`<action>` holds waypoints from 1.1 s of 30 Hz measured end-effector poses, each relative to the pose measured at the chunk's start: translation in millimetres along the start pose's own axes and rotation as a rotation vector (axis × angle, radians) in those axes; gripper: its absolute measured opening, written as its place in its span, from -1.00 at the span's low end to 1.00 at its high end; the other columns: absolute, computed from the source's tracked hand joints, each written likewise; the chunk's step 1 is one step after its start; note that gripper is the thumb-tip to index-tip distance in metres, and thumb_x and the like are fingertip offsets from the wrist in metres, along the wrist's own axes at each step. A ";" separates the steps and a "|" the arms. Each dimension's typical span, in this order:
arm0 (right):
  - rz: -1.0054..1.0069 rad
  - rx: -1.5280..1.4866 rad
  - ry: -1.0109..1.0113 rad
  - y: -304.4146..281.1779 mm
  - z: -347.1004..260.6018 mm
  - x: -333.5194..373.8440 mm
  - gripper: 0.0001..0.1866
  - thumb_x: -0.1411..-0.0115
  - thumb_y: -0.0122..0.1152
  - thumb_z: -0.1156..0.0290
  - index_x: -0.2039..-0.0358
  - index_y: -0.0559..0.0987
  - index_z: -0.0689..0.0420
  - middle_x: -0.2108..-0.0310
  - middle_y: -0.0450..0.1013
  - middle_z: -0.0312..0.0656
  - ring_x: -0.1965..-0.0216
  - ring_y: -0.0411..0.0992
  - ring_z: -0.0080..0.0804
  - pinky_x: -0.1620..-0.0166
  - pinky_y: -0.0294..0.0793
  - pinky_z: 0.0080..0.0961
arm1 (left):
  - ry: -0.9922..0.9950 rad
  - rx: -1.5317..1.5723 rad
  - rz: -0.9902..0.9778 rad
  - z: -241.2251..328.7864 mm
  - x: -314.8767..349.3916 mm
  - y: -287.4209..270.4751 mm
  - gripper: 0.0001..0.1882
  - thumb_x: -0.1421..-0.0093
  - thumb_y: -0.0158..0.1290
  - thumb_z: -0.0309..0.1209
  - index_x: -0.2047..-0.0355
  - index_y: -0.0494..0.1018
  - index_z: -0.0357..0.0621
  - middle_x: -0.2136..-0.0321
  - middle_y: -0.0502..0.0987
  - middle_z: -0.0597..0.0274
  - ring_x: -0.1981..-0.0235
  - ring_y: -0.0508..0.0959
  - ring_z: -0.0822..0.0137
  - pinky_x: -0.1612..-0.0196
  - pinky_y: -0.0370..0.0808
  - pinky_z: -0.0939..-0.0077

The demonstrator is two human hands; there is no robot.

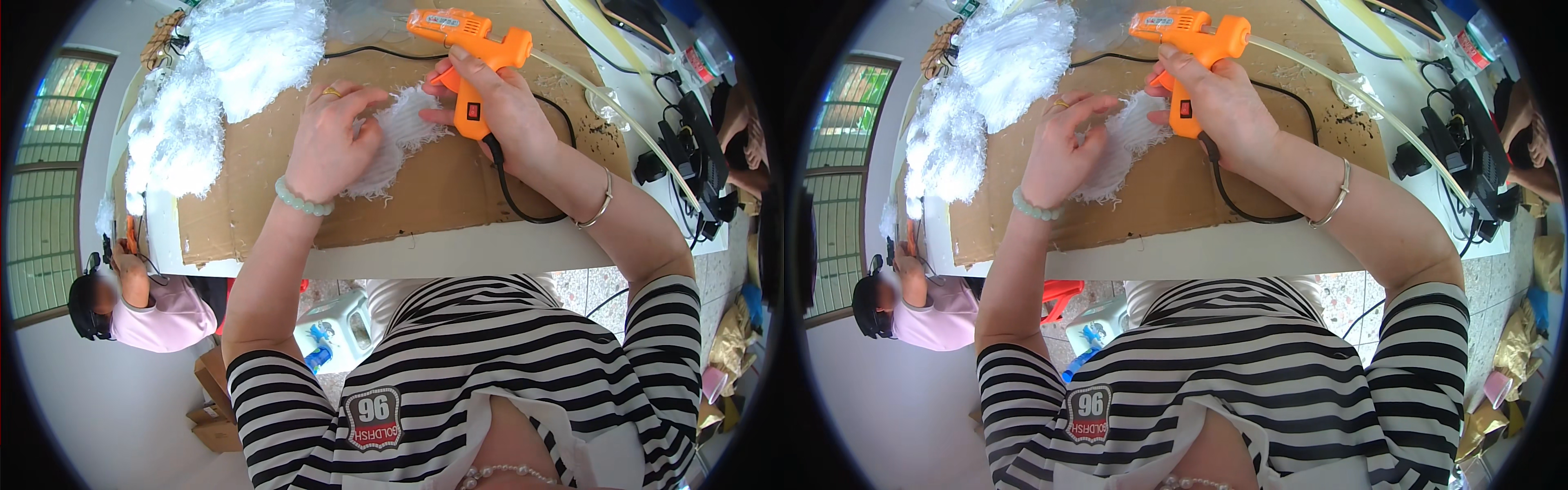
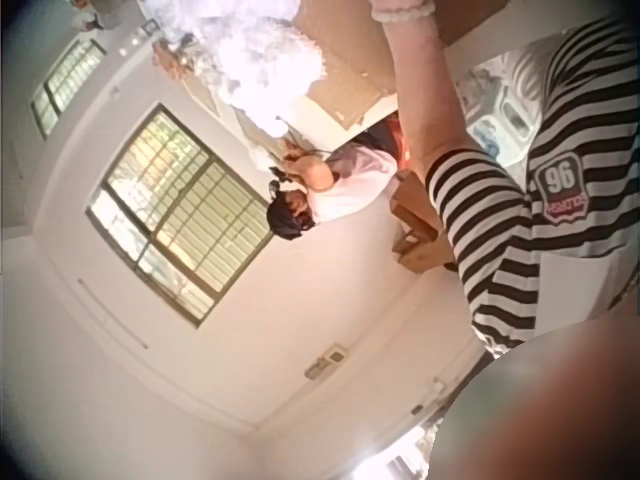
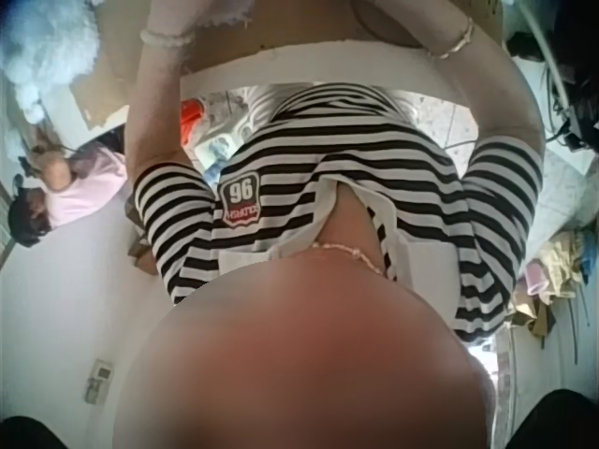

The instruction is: Applying hot glue to white material and attaching synthetic fiber padding to assemble a product.

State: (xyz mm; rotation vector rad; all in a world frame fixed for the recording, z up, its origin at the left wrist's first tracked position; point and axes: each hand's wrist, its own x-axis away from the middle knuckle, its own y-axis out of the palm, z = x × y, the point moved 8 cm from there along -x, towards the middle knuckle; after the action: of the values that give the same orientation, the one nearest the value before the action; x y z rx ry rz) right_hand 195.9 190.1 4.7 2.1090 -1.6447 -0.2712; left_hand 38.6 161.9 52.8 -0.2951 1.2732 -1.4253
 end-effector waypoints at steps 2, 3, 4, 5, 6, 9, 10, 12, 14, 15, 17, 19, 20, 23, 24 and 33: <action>-0.009 -0.011 0.022 0.6 0.0 0.0 -0.70 -0.31 -0.03 0.20 0.20 0.41 0.21 0.29 0.42 -0.19 0.19 0.42 -0.44 0.15 0.60 -0.33 | 0.092 -0.061 -0.015 9.3 -1.7 5.8 -0.72 0.13 -0.02 -0.59 0.35 0.55 -0.17 0.44 0.53 0.11 0.33 0.48 0.09 0.10 0.38 0.24; -0.007 -0.011 0.021 -0.3 -0.3 -0.1 -0.70 -0.31 -0.03 0.20 0.20 0.41 0.21 0.29 0.42 -0.19 0.19 0.42 -0.44 0.15 0.60 -0.33 | 0.093 -0.059 -0.015 10.7 -3.3 8.0 -0.72 0.13 -0.02 -0.59 0.35 0.55 -0.17 0.44 0.53 0.11 0.33 0.48 0.09 0.10 0.38 0.24; -0.009 -0.017 0.016 -0.8 -1.0 -0.2 -0.69 -0.31 -0.03 0.19 0.20 0.41 0.21 0.29 0.42 -0.19 0.19 0.43 -0.44 0.16 0.60 -0.34 | 0.126 -0.053 -0.022 14.6 -4.6 10.4 -0.72 0.13 -0.02 -0.59 0.36 0.55 -0.16 0.44 0.53 0.12 0.33 0.48 0.09 0.10 0.37 0.24; -0.010 -0.023 0.011 -1.2 -1.6 -0.2 -0.69 -0.30 -0.02 0.19 0.21 0.41 0.21 0.29 0.42 -0.19 0.20 0.43 -0.43 0.16 0.60 -0.35 | 0.158 -0.047 -0.029 18.2 -5.4 12.4 -0.73 0.13 -0.01 -0.59 0.37 0.56 -0.15 0.44 0.52 0.13 0.32 0.47 0.10 0.11 0.37 0.24; -0.007 -0.024 0.011 -1.7 -1.3 -0.4 -0.69 -0.30 -0.02 0.19 0.21 0.41 0.21 0.29 0.42 -0.19 0.20 0.43 -0.43 0.16 0.60 -0.35 | 0.159 -0.045 -0.030 19.0 -5.1 14.4 -0.73 0.13 -0.01 -0.59 0.37 0.56 -0.15 0.44 0.52 0.13 0.32 0.47 0.10 0.11 0.37 0.24; 0.015 -0.019 0.028 -2.7 0.3 -0.7 -0.69 -0.30 -0.02 0.18 0.21 0.42 0.21 0.28 0.43 -0.18 0.20 0.43 -0.43 0.16 0.60 -0.36 | 0.203 -0.143 -0.027 24.7 -2.0 17.3 -0.74 0.13 -0.01 -0.58 0.39 0.57 -0.13 0.44 0.52 0.15 0.30 0.47 0.11 0.11 0.36 0.28; 0.018 -0.012 0.035 -2.5 -0.4 -0.3 -0.69 -0.30 -0.02 0.18 0.21 0.42 0.21 0.28 0.43 -0.19 0.20 0.43 -0.43 0.16 0.60 -0.36 | 0.227 -0.152 -0.029 28.0 -2.1 16.4 -0.74 0.13 -0.01 -0.59 0.39 0.57 -0.13 0.44 0.51 0.16 0.29 0.46 0.10 0.13 0.37 0.30; 0.021 -0.005 0.041 -2.4 -2.3 0.5 -0.68 -0.30 -0.02 0.18 0.22 0.43 0.21 0.28 0.43 -0.19 0.20 0.43 -0.43 0.17 0.60 -0.36 | 0.251 -0.162 -0.031 29.0 -3.5 13.3 -0.74 0.14 -0.01 -0.59 0.40 0.57 -0.12 0.43 0.51 0.17 0.28 0.46 0.10 0.14 0.37 0.31; 0.015 0.013 0.073 -1.7 -1.5 1.3 -0.69 -0.30 -0.02 0.18 0.22 0.43 0.21 0.28 0.43 -0.19 0.20 0.43 -0.42 0.16 0.60 -0.36 | 0.149 -0.070 0.003 15.3 -9.2 5.7 -0.72 0.14 -0.02 -0.60 0.39 0.57 -0.13 0.41 0.52 0.17 0.26 0.45 0.09 0.14 0.37 0.31; 0.013 0.013 0.073 -1.2 -0.8 1.0 -0.69 -0.30 -0.02 0.18 0.22 0.43 0.21 0.28 0.43 -0.19 0.20 0.43 -0.42 0.16 0.60 -0.36 | 0.148 -0.072 0.004 12.7 -10.8 6.9 -0.72 0.14 -0.02 -0.60 0.39 0.57 -0.13 0.41 0.52 0.17 0.26 0.45 0.09 0.14 0.37 0.31; 0.020 -0.018 0.047 -1.6 0.2 -0.1 -0.69 -0.30 -0.01 0.19 0.23 0.43 0.21 0.29 0.43 -0.20 0.20 0.43 -0.42 0.16 0.60 -0.35 | 0.070 -0.104 0.059 0.9 -12.8 6.8 -0.72 0.13 -0.03 -0.60 0.38 0.57 -0.14 0.40 0.53 0.14 0.26 0.46 0.10 0.09 0.37 0.31; 0.021 -0.028 0.047 -2.5 1.7 -1.0 -0.70 -0.30 -0.01 0.19 0.23 0.43 0.21 0.29 0.42 -0.20 0.20 0.43 -0.42 0.16 0.60 -0.34 | 0.078 -0.100 0.025 1.0 -14.9 17.1 -0.72 0.13 -0.04 -0.60 0.37 0.57 -0.15 0.39 0.53 0.13 0.25 0.46 0.08 0.06 0.36 0.30; 0.022 -0.038 0.048 -2.8 2.4 -1.4 -0.70 -0.30 -0.01 0.20 0.23 0.44 0.22 0.29 0.42 -0.20 0.20 0.43 -0.42 0.16 0.60 -0.33 | 0.085 -0.096 -0.009 1.8 -15.7 22.0 -0.71 0.12 -0.04 -0.60 0.37 0.57 -0.15 0.38 0.53 0.12 0.24 0.46 0.07 0.04 0.35 0.29; 0.003 -0.038 0.032 -3.6 2.6 -2.6 -0.70 -0.30 -0.01 0.20 0.24 0.44 0.22 0.29 0.42 -0.19 0.21 0.43 -0.42 0.15 0.60 -0.32 | 0.117 -0.061 -0.075 10.0 -16.8 26.3 -0.71 0.12 -0.05 -0.61 0.38 0.57 -0.14 0.38 0.53 0.13 0.21 0.46 0.09 0.02 0.33 0.26; 0.004 -0.039 0.032 -3.7 2.6 -2.3 -0.70 -0.30 -0.01 0.20 0.24 0.44 0.22 0.29 0.42 -0.19 0.21 0.43 -0.42 0.15 0.60 -0.32 | 0.117 -0.061 -0.076 11.6 -14.7 26.1 -0.71 0.12 -0.05 -0.61 0.38 0.57 -0.14 0.38 0.53 0.13 0.21 0.46 0.09 0.02 0.33 0.26; -0.003 -0.008 0.038 -2.4 1.8 -1.6 -0.68 -0.31 -0.03 0.18 0.24 0.43 0.22 0.28 0.42 -0.19 0.20 0.43 -0.43 0.14 0.58 -0.37 | 0.138 0.002 0.030 17.8 -11.1 -11.0 -0.68 0.14 -0.07 -0.68 0.40 0.58 -0.12 0.39 0.53 0.14 0.21 0.46 0.07 0.06 0.35 0.26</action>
State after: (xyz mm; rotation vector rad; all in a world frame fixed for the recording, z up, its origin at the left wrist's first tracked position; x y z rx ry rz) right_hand 196.8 191.6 1.8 2.0986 -1.6158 -0.2362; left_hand 49.8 159.4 73.5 -0.1779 1.3825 -1.4409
